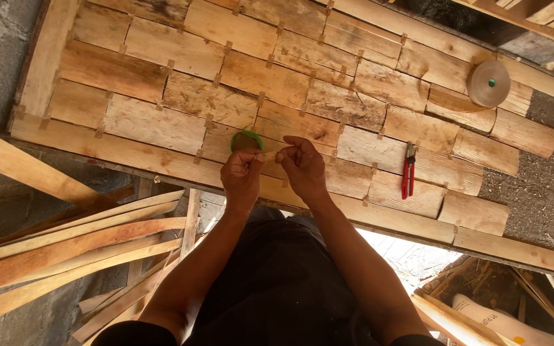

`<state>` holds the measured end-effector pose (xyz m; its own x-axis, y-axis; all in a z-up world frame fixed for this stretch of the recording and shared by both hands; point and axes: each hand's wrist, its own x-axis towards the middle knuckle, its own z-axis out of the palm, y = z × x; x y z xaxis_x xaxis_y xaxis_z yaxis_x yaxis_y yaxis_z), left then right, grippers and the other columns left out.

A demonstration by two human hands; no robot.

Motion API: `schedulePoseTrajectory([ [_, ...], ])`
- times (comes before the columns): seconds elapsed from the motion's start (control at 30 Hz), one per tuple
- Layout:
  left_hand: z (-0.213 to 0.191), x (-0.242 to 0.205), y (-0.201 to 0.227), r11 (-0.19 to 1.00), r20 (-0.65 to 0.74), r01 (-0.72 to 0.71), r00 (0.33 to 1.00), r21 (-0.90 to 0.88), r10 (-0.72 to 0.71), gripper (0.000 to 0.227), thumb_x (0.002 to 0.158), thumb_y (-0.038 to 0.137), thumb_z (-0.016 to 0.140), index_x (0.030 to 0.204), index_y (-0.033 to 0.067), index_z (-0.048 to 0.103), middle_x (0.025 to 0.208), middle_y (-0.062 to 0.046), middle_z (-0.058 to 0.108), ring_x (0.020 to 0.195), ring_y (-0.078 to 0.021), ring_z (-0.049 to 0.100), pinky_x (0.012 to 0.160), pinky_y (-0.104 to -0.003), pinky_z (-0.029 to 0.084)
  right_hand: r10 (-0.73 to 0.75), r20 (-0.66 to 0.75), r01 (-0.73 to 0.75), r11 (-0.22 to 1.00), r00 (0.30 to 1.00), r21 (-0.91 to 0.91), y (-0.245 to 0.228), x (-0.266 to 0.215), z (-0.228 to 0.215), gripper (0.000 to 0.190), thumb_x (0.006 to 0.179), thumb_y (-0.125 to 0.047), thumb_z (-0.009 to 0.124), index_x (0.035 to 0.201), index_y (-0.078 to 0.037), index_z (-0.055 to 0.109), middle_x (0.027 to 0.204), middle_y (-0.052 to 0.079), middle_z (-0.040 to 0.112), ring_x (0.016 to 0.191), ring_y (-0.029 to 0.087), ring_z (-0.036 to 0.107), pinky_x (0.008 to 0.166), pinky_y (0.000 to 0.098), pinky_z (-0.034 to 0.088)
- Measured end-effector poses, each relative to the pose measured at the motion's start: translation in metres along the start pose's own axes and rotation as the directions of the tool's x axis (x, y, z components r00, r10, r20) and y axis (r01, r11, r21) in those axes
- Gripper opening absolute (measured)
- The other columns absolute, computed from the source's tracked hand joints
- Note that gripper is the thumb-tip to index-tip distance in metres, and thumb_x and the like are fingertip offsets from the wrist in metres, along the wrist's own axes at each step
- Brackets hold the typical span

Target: Assembling a bamboo surface by fitting and securing bamboo strips on a workbench.

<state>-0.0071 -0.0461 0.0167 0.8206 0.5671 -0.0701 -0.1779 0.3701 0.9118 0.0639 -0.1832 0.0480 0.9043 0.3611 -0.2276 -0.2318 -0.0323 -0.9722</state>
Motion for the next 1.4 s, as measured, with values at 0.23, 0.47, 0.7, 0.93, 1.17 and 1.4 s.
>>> schedulePoseTrajectory([
  [0.23, 0.053, -0.025, -0.001, 0.999, 0.024, 0.032, 0.999, 0.027, -0.032, 0.009, 0.100, 0.007, 0.070, 0.100, -0.0009, 0.065, 0.100, -0.008, 0.074, 0.088, -0.0100, 0.068, 0.082, -0.023, 0.056, -0.024, -0.061, 0.028, 0.997, 0.998, 0.068, -0.015, -0.010, -0.052, 0.044, 0.099, -0.004, 0.069, 0.139, 0.001, 0.050, 0.109, 0.005, 0.070, 0.097, 0.013, 0.068, 0.084, 0.0271, 0.058],
  [0.47, 0.130, -0.040, -0.029, 0.999, 0.026, 0.043, 0.999, 0.018, -0.043, 0.012, 0.101, 0.009, 0.071, 0.102, -0.0008, 0.065, 0.098, -0.008, 0.073, 0.087, -0.0126, 0.068, 0.084, -0.027, 0.057, 0.013, 0.003, -0.014, 0.996, 1.000, 0.090, -0.007, -0.010, -0.134, 0.049, 0.095, 0.001, 0.072, 0.140, 0.002, 0.051, 0.103, 0.013, 0.070, 0.090, 0.016, 0.070, 0.077, 0.0280, 0.057],
  [0.7, 0.210, -0.052, -0.050, 0.987, -0.002, 0.134, 0.991, -0.088, -0.135, 0.013, 0.099, 0.009, 0.071, 0.103, -0.0020, 0.066, 0.097, -0.010, 0.074, 0.088, -0.0154, 0.071, 0.083, -0.029, 0.059, -0.013, -0.020, 0.017, 0.975, 1.000, 0.221, -0.036, -0.013, -0.199, 0.046, 0.096, 0.002, 0.067, 0.138, 0.001, 0.049, 0.104, 0.008, 0.069, 0.096, 0.017, 0.073, 0.080, 0.0280, 0.060],
  [0.93, 0.255, -0.062, -0.064, 0.994, 0.006, 0.099, 0.995, -0.050, -0.099, 0.013, 0.101, 0.009, 0.071, 0.102, -0.0023, 0.066, 0.098, -0.009, 0.073, 0.090, -0.0155, 0.073, 0.085, -0.029, 0.060, -0.050, -0.055, 0.063, 0.962, 0.997, 0.265, -0.038, -0.004, -0.246, 0.040, 0.096, 0.005, 0.067, 0.133, 0.001, 0.051, 0.102, 0.011, 0.070, 0.093, 0.018, 0.073, 0.081, 0.0304, 0.062],
  [1.17, 0.250, -0.064, -0.100, 0.987, 0.106, 0.097, 0.988, 0.126, -0.111, 0.022, 0.102, 0.007, 0.071, 0.121, -0.0038, 0.068, 0.103, -0.007, 0.072, 0.090, -0.0089, 0.065, 0.081, -0.023, 0.054, -0.202, 0.038, 0.199, 0.977, 0.979, 0.074, -0.036, 0.024, -0.287, 0.041, 0.097, 0.006, 0.069, 0.131, -0.001, 0.048, 0.103, 0.011, 0.072, 0.094, 0.015, 0.069, 0.081, 0.0279, 0.055],
  [1.4, 0.213, -0.071, -0.141, 0.924, 0.104, 0.240, 0.954, 0.298, -0.281, 0.072, 0.089, 0.008, 0.074, 0.152, 0.0051, 0.039, 0.123, -0.013, 0.069, 0.089, -0.0101, 0.063, 0.081, -0.025, 0.054, -0.299, 0.169, 0.339, 0.887, 0.939, -0.314, -0.055, 0.088, -0.327, 0.030, 0.098, 0.006, 0.062, 0.123, -0.003, 0.048, 0.104, 0.008, 0.070, 0.093, 0.014, 0.069, 0.077, 0.0273, 0.055],
])
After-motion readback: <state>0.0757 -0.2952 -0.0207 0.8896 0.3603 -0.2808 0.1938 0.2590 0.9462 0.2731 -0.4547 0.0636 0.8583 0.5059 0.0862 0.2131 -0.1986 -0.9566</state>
